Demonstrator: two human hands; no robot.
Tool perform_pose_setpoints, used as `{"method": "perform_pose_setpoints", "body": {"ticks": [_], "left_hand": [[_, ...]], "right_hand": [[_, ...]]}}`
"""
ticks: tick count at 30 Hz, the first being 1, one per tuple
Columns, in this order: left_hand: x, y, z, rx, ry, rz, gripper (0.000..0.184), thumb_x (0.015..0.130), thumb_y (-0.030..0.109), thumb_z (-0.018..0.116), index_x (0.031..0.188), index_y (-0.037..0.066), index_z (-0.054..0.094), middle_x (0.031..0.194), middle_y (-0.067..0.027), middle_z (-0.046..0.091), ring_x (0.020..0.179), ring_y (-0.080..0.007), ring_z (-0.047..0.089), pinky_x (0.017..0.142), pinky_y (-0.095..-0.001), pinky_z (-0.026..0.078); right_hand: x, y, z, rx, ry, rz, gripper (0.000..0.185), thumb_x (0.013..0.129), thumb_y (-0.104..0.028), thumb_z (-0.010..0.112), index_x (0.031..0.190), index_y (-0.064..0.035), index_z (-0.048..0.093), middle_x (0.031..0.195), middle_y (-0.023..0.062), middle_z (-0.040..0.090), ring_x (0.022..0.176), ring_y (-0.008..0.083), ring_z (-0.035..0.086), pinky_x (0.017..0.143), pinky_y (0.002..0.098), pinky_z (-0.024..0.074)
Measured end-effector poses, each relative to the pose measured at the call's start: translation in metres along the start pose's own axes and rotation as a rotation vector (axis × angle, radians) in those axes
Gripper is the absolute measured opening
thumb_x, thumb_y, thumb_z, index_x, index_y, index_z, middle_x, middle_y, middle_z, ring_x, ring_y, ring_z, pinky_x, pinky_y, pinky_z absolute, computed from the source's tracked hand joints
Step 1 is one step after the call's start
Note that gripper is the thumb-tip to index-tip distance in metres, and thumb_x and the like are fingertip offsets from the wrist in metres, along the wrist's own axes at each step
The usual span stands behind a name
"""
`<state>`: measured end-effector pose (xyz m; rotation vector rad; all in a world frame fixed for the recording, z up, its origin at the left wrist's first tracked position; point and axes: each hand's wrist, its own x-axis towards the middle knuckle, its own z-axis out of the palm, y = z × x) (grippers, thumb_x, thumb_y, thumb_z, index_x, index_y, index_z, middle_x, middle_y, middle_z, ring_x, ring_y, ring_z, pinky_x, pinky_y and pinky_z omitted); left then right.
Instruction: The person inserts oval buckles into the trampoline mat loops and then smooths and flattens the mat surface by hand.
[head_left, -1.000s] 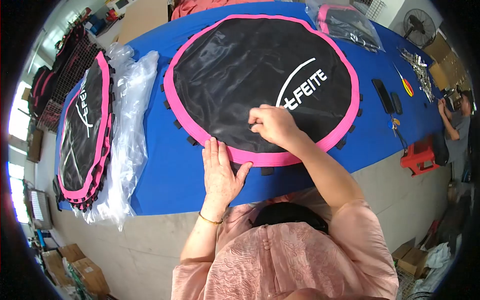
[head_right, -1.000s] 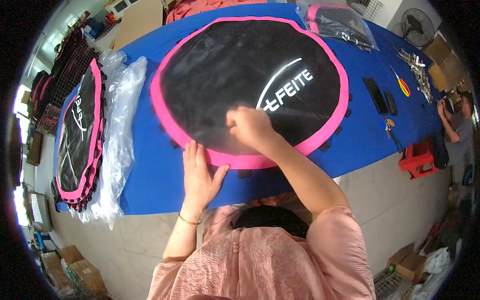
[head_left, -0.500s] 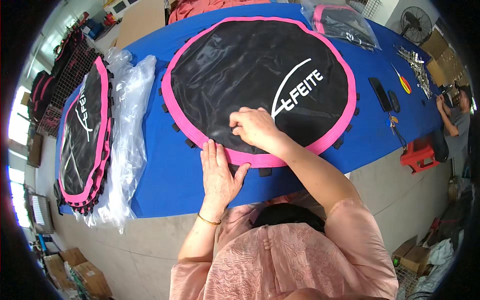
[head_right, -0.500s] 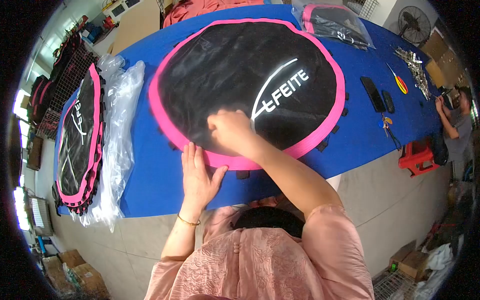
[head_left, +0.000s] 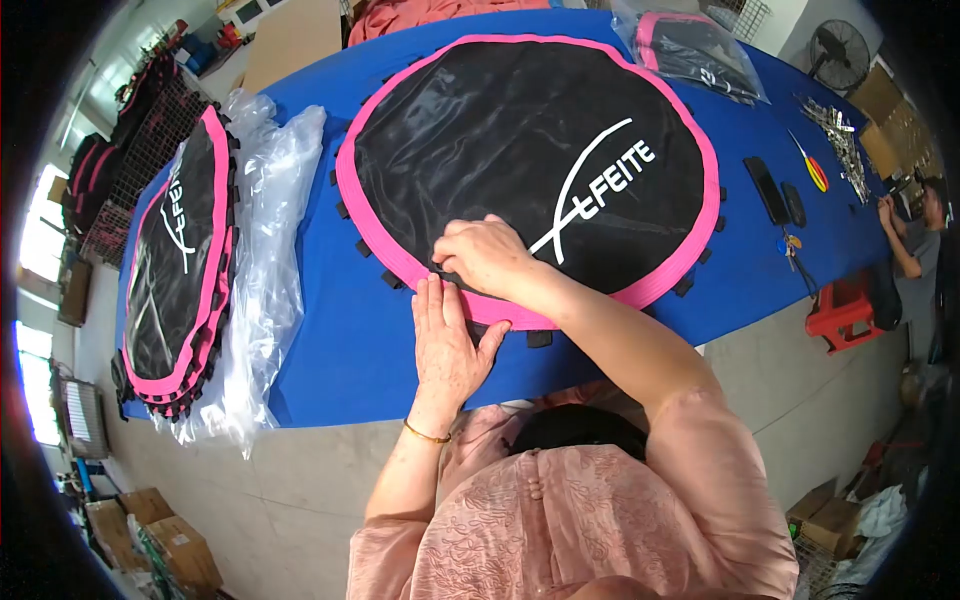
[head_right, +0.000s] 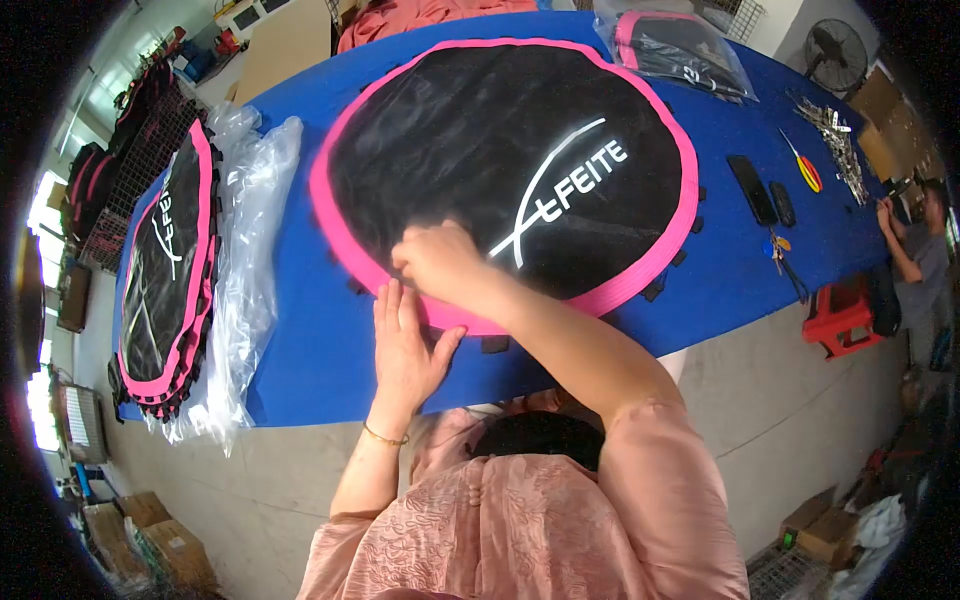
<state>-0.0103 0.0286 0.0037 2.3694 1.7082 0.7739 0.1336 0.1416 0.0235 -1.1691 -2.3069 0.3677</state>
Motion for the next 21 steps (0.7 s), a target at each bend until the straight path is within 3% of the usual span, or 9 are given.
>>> {"method": "perform_pose_setpoints", "body": {"ticks": [5,10,21], "left_hand": [[-0.001,-0.001,0.001,-0.015,0.016,0.006,0.092,0.09,0.054,0.078,0.144,-0.015,0.048,0.154,-0.0389,0.043,0.149,-0.0532,0.036,0.125,-0.0595,0.029],[0.0,0.0,0.0,-0.013,-0.006,-0.002,0.093,0.09,0.053,0.078,0.144,-0.015,0.047,0.155,-0.0389,0.041,0.15,-0.0537,0.035,0.125,-0.0598,0.028],[0.0,-0.001,0.0,0.01,-0.001,0.018,0.093,0.09,0.054,0.078,0.143,-0.015,0.048,0.155,-0.0383,0.042,0.15,-0.0522,0.035,0.125,-0.0587,0.028]], "right_hand": [[-0.047,0.001,-0.035,-0.005,-0.111,0.016,0.01,0.09,-0.017,0.073,0.097,-0.0124,0.077,0.1,0.004,0.073,0.096,0.0257,0.071,0.089,0.0428,0.0494],[-0.086,0.015,-0.06,-0.043,-0.104,0.023,0.009,0.088,-0.016,0.075,0.096,-0.0125,0.077,0.097,0.0026,0.074,0.089,0.0259,0.071,0.078,0.0414,0.0503],[-0.058,0.008,-0.042,-0.028,-0.049,0.017,0.012,0.087,-0.016,0.077,0.099,-0.0126,0.075,0.095,0.0023,0.071,0.091,0.0248,0.07,0.083,0.0407,0.0486]]}}
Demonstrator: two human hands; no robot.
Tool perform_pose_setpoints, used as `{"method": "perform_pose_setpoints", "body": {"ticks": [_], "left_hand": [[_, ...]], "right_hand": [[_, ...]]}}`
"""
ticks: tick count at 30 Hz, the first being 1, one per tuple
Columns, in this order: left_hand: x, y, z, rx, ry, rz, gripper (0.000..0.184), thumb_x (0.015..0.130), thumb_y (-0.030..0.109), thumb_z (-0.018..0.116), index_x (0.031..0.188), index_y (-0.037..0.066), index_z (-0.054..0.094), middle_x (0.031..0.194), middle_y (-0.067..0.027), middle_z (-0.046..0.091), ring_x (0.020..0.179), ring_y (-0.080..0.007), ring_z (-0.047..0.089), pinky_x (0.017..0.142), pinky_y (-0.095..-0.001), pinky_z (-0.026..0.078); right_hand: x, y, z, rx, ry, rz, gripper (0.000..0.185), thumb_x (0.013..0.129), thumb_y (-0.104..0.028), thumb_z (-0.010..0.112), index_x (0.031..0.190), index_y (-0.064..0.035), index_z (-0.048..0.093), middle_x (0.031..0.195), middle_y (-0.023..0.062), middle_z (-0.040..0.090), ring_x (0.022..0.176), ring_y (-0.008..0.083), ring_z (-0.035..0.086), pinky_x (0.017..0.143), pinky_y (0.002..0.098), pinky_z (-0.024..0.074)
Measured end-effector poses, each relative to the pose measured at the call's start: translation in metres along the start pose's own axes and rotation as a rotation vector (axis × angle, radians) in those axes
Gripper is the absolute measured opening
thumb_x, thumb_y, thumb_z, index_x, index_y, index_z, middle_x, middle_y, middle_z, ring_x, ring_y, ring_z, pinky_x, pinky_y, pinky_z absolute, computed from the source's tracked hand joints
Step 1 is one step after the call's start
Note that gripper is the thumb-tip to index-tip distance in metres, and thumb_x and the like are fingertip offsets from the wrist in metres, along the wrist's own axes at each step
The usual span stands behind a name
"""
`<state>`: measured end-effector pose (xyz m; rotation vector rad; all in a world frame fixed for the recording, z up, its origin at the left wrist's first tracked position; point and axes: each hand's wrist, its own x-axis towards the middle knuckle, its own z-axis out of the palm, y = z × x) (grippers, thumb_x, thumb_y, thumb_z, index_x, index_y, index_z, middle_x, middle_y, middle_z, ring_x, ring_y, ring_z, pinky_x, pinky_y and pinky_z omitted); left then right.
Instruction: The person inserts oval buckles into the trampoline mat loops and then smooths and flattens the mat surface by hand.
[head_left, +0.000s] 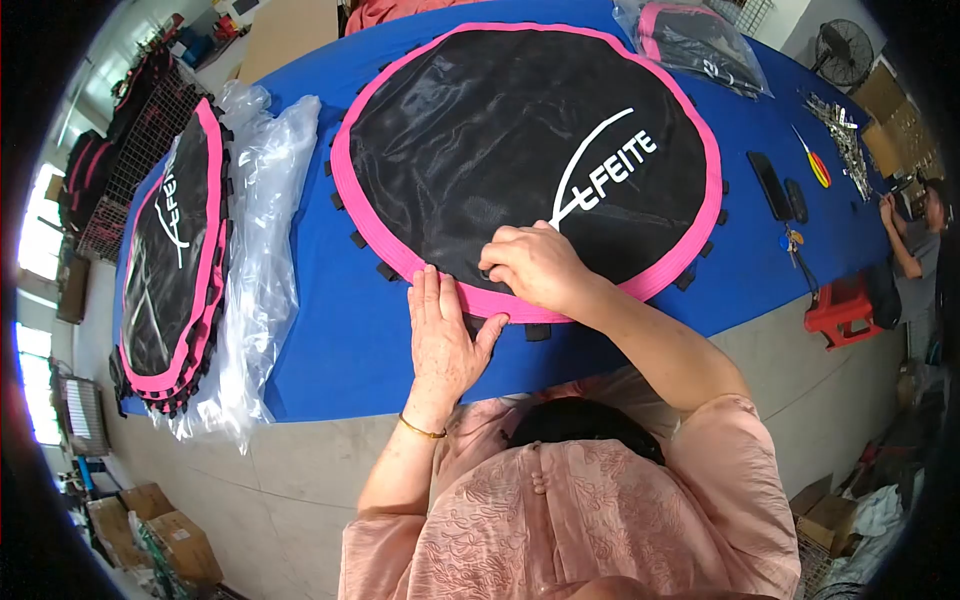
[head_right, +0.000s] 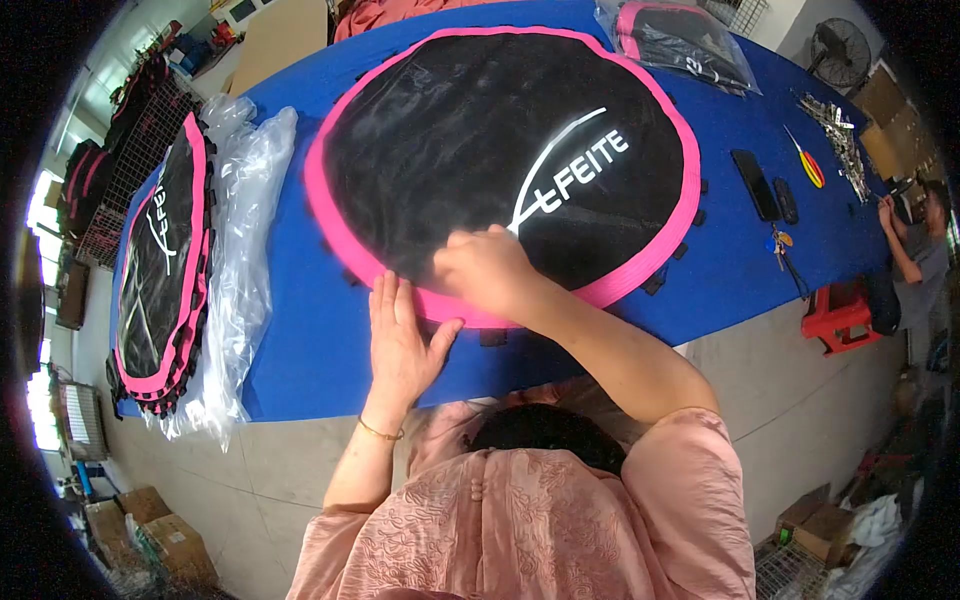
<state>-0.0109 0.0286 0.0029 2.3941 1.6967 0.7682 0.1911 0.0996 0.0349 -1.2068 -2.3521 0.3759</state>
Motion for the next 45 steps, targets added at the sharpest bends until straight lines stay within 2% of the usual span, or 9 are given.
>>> {"method": "perform_pose_setpoints", "body": {"ticks": [4,13,21,27,29,31,38,45], "left_hand": [[0.0,0.0,0.0,0.001,0.009,-0.001,0.093,0.089,0.055,0.078,0.143,-0.016,0.049,0.154,-0.038,0.043,0.151,-0.052,0.035,0.125,-0.0579,0.029],[0.001,0.001,-0.001,-0.028,-0.008,-0.019,0.093,0.089,0.053,0.079,0.143,-0.016,0.048,0.156,-0.0381,0.041,0.151,-0.0525,0.034,0.125,-0.0587,0.028],[0.0,0.001,-0.001,-0.005,-0.008,-0.007,0.093,0.088,0.053,0.08,0.143,-0.016,0.049,0.155,-0.0379,0.042,0.151,-0.0516,0.035,0.126,-0.0579,0.028],[0.0,0.0,-0.002,-0.012,-0.002,-0.012,0.093,0.089,0.053,0.079,0.143,-0.016,0.049,0.154,-0.0378,0.043,0.15,-0.0516,0.035,0.125,-0.0578,0.028],[0.0,0.0,-0.002,-0.013,0.001,-0.01,0.093,0.089,0.053,0.079,0.142,-0.016,0.049,0.154,-0.0379,0.043,0.15,-0.0517,0.036,0.125,-0.0578,0.028],[0.0,0.001,-0.002,-0.011,-0.005,-0.007,0.093,0.089,0.054,0.079,0.142,-0.017,0.049,0.154,-0.0384,0.043,0.15,-0.0519,0.036,0.125,-0.0582,0.028],[0.002,0.002,-0.003,-0.026,-0.012,-0.012,0.093,0.088,0.053,0.08,0.141,-0.017,0.05,0.154,-0.0393,0.042,0.15,-0.0525,0.035,0.125,-0.0586,0.028],[0.001,0.002,-0.003,-0.017,-0.011,-0.017,0.093,0.088,0.052,0.081,0.141,-0.017,0.05,0.154,-0.0389,0.043,0.15,-0.0525,0.035,0.125,-0.0584,0.029]], "right_hand": [[0.0,-0.003,0.001,-0.015,-0.011,0.001,0.012,0.087,-0.016,0.076,0.099,-0.0126,0.075,0.095,0.0026,0.071,0.093,0.0247,0.07,0.084,0.0408,0.0477],[-0.025,0.007,-0.008,0.038,-0.017,0.029,0.011,0.086,-0.016,0.078,0.096,-0.0128,0.076,0.094,0.003,0.071,0.087,0.0275,0.07,0.079,0.0418,0.0499],[0.008,-0.006,0.002,0.012,-0.031,0.043,0.01,0.091,-0.016,0.075,0.1,-0.0132,0.076,0.097,0.0037,0.072,0.092,0.0256,0.069,0.085,0.0416,0.048],[-0.025,0.002,-0.01,0.05,0.01,-0.006,0.008,0.09,-0.016,0.075,0.096,-0.0118,0.076,0.096,0.0034,0.072,0.092,0.0249,0.07,0.081,0.04,0.0483],[-0.041,0.01,-0.021,0.057,-0.015,0.024,0.009,0.088,-0.016,0.075,0.096,-0.0119,0.077,0.095,0.0024,0.072,0.093,0.0238,0.07,0.08,0.0392,0.0489],[-0.056,0.017,-0.031,-0.097,-0.009,0.064,0.01,0.088,-0.016,0.076,0.097,-0.0127,0.077,0.095,0.0013,0.072,0.093,0.0229,0.069,0.081,0.0393,0.0489],[-0.065,0.027,-0.044,-0.063,-0.01,0.111,0.01,0.088,-0.018,0.077,0.097,-0.0126,0.078,0.097,0.0011,0.072,0.095,0.0221,0.069,0.083,0.0389,0.0485],[-0.029,0.026,-0.018,0.02,0.087,0.031,0.012,0.089,-0.017,0.076,0.098,-0.0102,0.078,0.097,0.0042,0.072,0.09,0.0276,0.07,0.081,0.0412,0.051]]}}
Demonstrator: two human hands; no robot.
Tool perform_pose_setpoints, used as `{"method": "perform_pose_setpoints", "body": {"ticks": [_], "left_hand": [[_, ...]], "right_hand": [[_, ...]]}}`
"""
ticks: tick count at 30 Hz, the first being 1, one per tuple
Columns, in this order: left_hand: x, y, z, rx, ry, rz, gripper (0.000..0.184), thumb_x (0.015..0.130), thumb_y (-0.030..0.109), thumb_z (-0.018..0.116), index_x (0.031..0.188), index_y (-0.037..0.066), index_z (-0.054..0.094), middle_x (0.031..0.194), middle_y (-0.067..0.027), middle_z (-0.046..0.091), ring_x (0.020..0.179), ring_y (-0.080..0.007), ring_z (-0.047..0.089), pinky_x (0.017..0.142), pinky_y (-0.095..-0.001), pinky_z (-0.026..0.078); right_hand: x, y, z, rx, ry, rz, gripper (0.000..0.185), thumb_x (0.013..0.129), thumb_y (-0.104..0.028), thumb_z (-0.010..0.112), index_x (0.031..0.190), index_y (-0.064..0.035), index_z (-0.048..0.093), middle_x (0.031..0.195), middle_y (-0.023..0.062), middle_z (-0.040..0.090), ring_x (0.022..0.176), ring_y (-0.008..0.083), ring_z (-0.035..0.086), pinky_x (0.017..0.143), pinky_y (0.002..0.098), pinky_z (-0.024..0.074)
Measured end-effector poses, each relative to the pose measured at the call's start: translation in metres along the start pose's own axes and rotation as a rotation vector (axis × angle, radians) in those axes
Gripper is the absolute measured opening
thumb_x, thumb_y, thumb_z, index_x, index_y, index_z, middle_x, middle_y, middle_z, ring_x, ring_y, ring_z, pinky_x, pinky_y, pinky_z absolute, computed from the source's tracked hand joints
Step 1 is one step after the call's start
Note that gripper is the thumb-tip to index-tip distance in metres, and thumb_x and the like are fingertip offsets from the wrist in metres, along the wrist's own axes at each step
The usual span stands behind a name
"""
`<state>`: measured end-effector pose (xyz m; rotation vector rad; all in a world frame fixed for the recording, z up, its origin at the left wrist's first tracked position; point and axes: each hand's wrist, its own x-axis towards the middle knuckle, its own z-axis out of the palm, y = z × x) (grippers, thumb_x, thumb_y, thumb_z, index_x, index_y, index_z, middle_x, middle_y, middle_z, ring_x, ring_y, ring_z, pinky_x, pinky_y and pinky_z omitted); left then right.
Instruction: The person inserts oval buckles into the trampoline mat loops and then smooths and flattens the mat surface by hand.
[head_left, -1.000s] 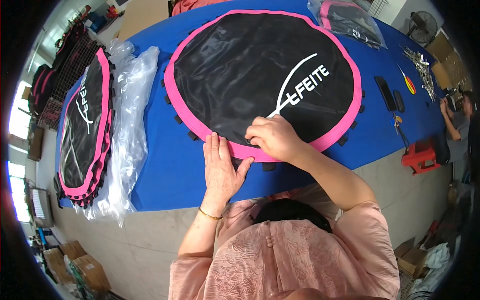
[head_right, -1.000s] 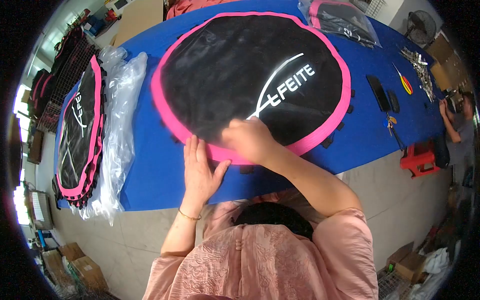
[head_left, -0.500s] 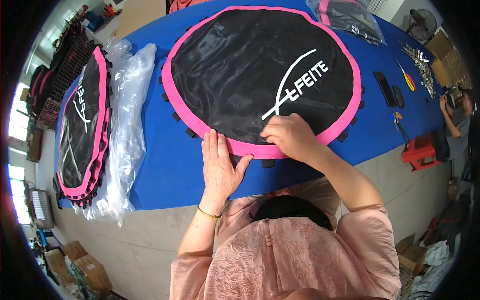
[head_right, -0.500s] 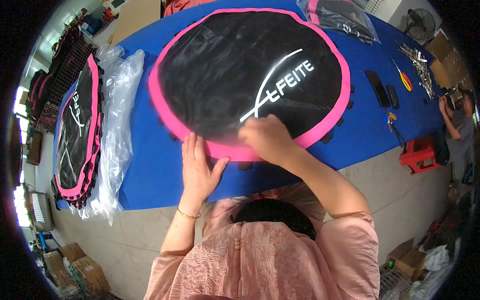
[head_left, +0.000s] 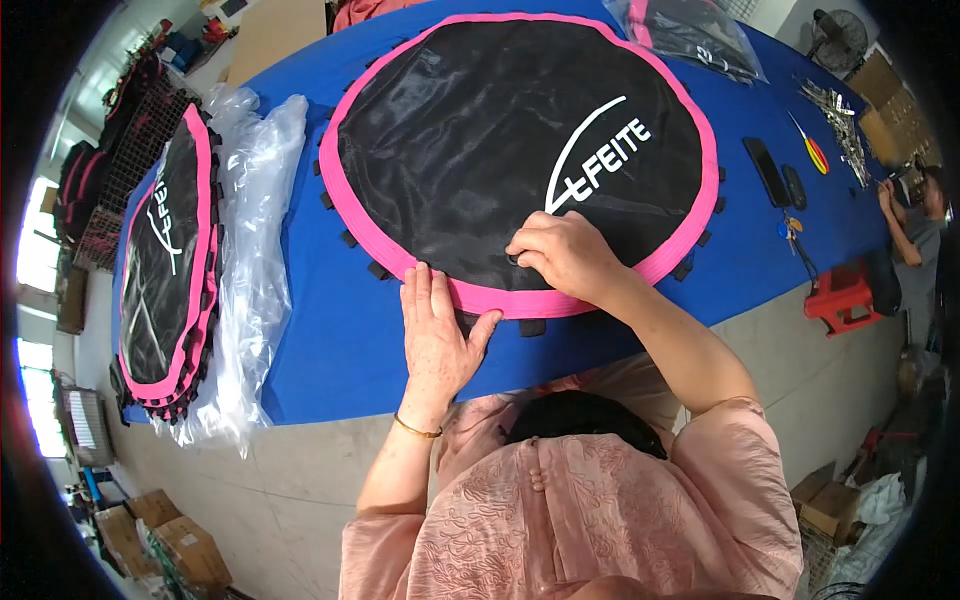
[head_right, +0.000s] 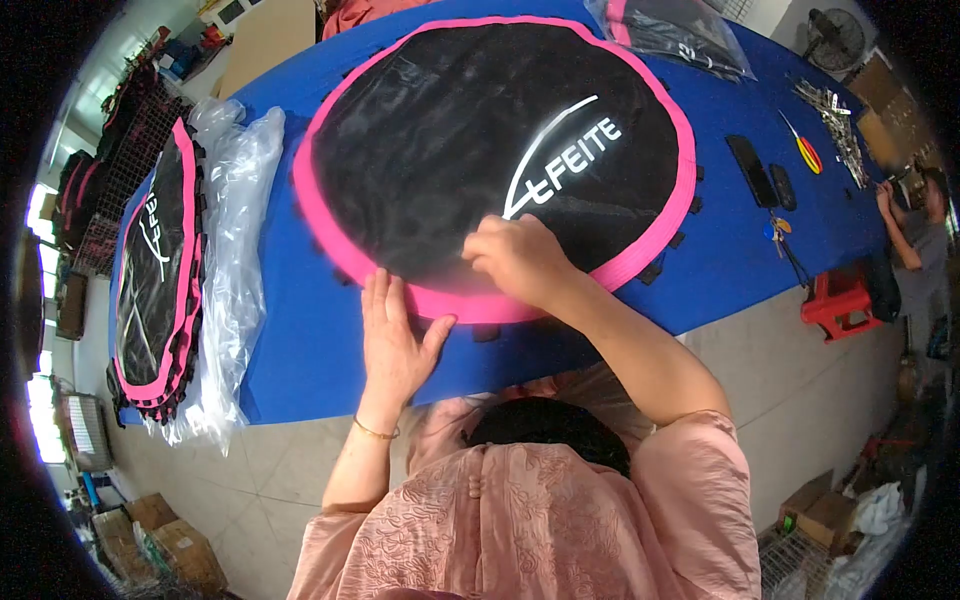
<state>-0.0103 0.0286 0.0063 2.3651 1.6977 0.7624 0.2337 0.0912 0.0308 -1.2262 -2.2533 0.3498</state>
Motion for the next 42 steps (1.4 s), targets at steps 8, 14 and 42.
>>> {"method": "perform_pose_setpoints", "body": {"ticks": [8,14,42], "left_hand": [[0.0,-0.001,0.001,-0.007,0.007,0.007,0.094,0.088,0.053,0.08,0.142,-0.017,0.049,0.154,-0.039,0.043,0.15,-0.0529,0.035,0.125,-0.0585,0.028],[0.0,-0.001,0.001,-0.003,-0.002,0.01,0.094,0.089,0.054,0.079,0.142,-0.017,0.049,0.154,-0.0394,0.042,0.151,-0.0526,0.034,0.126,-0.0584,0.027],[-0.003,-0.006,0.004,-0.007,0.038,0.044,0.091,0.088,0.05,0.081,0.143,-0.015,0.049,0.155,-0.0351,0.044,0.149,-0.0519,0.036,0.124,-0.0557,0.032]], "right_hand": [[-0.003,-0.009,0.001,0.01,0.0,-0.007,0.012,0.087,-0.014,0.077,0.098,-0.0102,0.078,0.096,0.0058,0.072,0.084,0.03,0.07,0.078,0.0416,0.0526],[0.019,0.003,0.008,0.008,0.091,0.006,0.01,0.086,-0.014,0.077,0.095,-0.0096,0.076,0.092,0.007,0.072,0.081,0.0314,0.07,0.073,0.0422,0.0544],[-0.054,0.069,-0.024,-0.332,0.348,0.355,0.013,0.087,-0.021,0.077,0.097,-0.0147,0.073,0.092,0.0075,0.07,0.091,0.0312,0.07,0.078,0.0474,0.0482]]}}
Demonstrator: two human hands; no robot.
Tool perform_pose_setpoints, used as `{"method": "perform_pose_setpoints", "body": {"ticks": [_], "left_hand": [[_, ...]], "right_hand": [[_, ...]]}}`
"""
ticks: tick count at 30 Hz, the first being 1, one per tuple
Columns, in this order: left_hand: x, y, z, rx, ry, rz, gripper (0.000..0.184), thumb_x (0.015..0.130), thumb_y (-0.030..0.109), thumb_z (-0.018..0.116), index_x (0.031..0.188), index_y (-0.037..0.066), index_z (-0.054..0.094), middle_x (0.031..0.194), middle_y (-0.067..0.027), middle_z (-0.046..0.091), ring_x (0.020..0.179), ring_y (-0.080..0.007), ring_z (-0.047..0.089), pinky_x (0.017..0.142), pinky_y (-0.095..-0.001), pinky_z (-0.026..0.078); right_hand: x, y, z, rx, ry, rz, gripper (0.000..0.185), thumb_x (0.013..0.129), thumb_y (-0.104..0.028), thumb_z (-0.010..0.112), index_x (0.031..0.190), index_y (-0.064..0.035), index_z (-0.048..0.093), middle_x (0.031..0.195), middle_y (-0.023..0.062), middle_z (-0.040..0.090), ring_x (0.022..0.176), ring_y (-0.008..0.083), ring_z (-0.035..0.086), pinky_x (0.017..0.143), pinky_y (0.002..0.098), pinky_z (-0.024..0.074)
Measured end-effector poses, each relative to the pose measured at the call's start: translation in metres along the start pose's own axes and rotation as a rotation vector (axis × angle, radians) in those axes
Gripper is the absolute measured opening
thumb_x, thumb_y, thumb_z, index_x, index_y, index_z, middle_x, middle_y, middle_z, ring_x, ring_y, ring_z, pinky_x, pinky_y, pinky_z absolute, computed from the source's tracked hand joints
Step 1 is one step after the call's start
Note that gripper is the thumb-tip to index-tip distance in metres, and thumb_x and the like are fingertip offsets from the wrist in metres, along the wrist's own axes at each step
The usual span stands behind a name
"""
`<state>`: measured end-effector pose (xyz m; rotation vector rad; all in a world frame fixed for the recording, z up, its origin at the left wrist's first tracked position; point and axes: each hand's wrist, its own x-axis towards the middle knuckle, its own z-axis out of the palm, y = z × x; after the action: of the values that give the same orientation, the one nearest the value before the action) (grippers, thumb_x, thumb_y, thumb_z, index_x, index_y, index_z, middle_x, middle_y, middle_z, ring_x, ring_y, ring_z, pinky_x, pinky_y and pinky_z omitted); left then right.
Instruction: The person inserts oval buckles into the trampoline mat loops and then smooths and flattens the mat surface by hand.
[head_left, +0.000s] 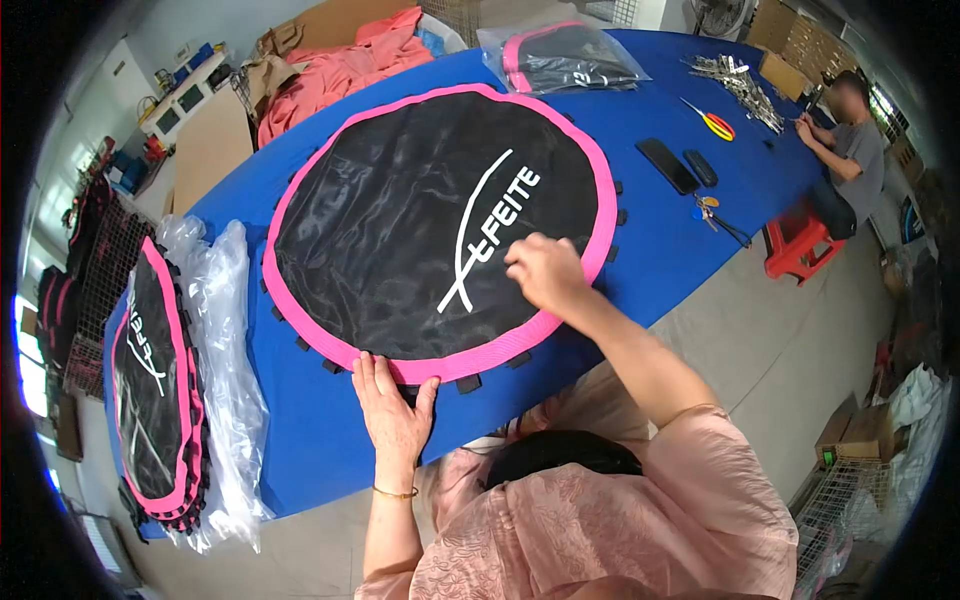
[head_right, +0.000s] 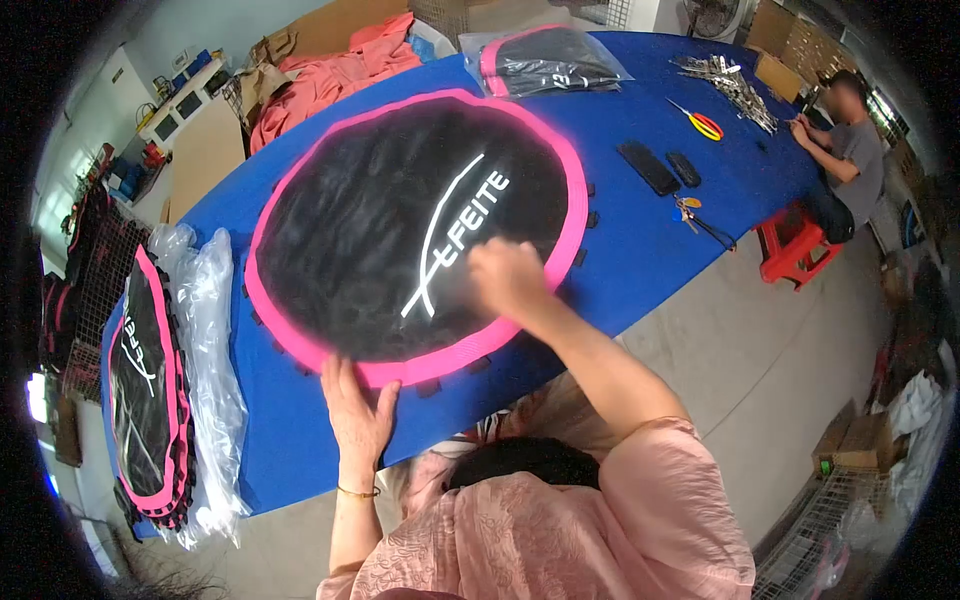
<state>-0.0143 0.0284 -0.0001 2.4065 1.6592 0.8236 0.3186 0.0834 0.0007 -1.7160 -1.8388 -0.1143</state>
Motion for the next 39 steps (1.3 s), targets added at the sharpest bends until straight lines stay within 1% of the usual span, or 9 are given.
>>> {"method": "perform_pose_setpoints", "body": {"ticks": [6,10,22,25,28,33,35,38,39], "left_hand": [[-0.001,-0.003,0.004,0.012,0.015,0.008,0.091,0.089,0.052,0.079,0.144,-0.014,0.049,0.156,-0.035,0.043,0.15,-0.0508,0.034,0.126,-0.0549,0.03],[0.0,-0.003,0.004,-0.009,0.006,-0.01,0.09,0.09,0.051,0.079,0.144,-0.014,0.05,0.156,-0.0345,0.043,0.151,-0.0502,0.034,0.127,-0.0544,0.028],[0.0,-0.004,0.006,-0.01,0.019,-0.012,0.091,0.089,0.052,0.079,0.144,-0.014,0.05,0.156,-0.0349,0.044,0.15,-0.0502,0.036,0.126,-0.0531,0.03],[0.0,-0.005,0.007,0.0,0.015,-0.017,0.09,0.09,0.053,0.078,0.144,-0.014,0.05,0.156,-0.0353,0.044,0.15,-0.0501,0.036,0.126,-0.0531,0.029],[0.0,-0.007,0.009,0.012,0.03,0.005,0.089,0.091,0.053,0.077,0.143,-0.015,0.051,0.155,-0.0357,0.044,0.15,-0.0501,0.036,0.127,-0.0531,0.028],[0.0,-0.007,0.01,0.02,0.013,0.006,0.088,0.093,0.053,0.074,0.144,-0.014,0.05,0.156,-0.0356,0.045,0.15,-0.0492,0.036,0.128,-0.0536,0.026],[-0.001,-0.009,0.014,0.055,0.119,0.072,0.075,0.091,0.04,0.078,0.138,-0.013,0.054,0.149,-0.036,0.05,0.142,-0.0521,0.043,0.121,-0.055,0.034],[-0.001,-0.005,0.01,0.04,0.103,0.058,0.073,0.092,0.039,0.078,0.138,-0.012,0.054,0.149,-0.0359,0.05,0.142,-0.0521,0.043,0.121,-0.0551,0.035],[0.0,-0.006,0.007,0.024,-0.007,-0.02,0.087,0.095,0.055,0.07,0.145,-0.013,0.051,0.157,-0.0344,0.044,0.151,-0.0476,0.036,0.128,-0.0527,0.025]], "right_hand": [[0.007,0.061,-0.035,-0.197,0.041,0.339,0.013,0.089,-0.023,0.076,0.098,-0.0123,0.075,0.097,0.0102,0.074,0.099,0.0315,0.07,0.087,0.0481,0.0496],[0.002,0.057,-0.04,-0.229,0.076,0.415,0.011,0.09,-0.021,0.075,0.097,-0.013,0.075,0.098,0.0093,0.073,0.101,0.0303,0.07,0.089,0.0477,0.0488],[0.012,-0.046,0.035,-0.161,0.056,0.072,0.008,0.089,-0.02,0.074,0.092,-0.0123,0.075,0.097,0.0096,0.069,0.096,0.0319,0.067,0.086,0.0487,0.0467],[0.0,-0.074,0.035,-0.061,-0.12,-0.029,0.008,0.089,-0.015,0.073,0.095,-0.014,0.077,0.099,0.007,0.068,0.101,0.0309,0.063,0.088,0.0469,0.0455],[-0.022,-0.084,0.04,0.284,0.198,-0.241,0.005,0.085,-0.012,0.073,0.088,-0.0122,0.076,0.095,0.012,0.07,0.095,0.0363,0.066,0.079,0.0501,0.049],[-0.033,-0.083,0.039,0.368,0.12,-0.208,0.009,0.089,-0.013,0.072,0.097,-0.0128,0.075,0.103,0.0099,0.068,0.105,0.0349,0.062,0.089,0.0492,0.0471],[-0.033,-0.084,0.035,0.355,0.092,-0.175,0.011,0.09,-0.014,0.072,0.1,-0.0133,0.075,0.102,0.0089,0.068,0.107,0.0344,0.062,0.093,0.0487,0.0468],[-0.032,-0.084,0.033,0.349,0.074,-0.141,0.014,0.092,-0.018,0.073,0.104,-0.0133,0.075,0.106,0.0098,0.07,0.109,0.0344,0.062,0.095,0.048,0.0477],[-0.032,-0.083,0.034,0.347,0.072,-0.141,0.014,0.092,-0.018,0.073,0.104,-0.0133,0.075,0.106,0.0098,0.07,0.109,0.0344,0.062,0.095,0.048,0.0477]]}}
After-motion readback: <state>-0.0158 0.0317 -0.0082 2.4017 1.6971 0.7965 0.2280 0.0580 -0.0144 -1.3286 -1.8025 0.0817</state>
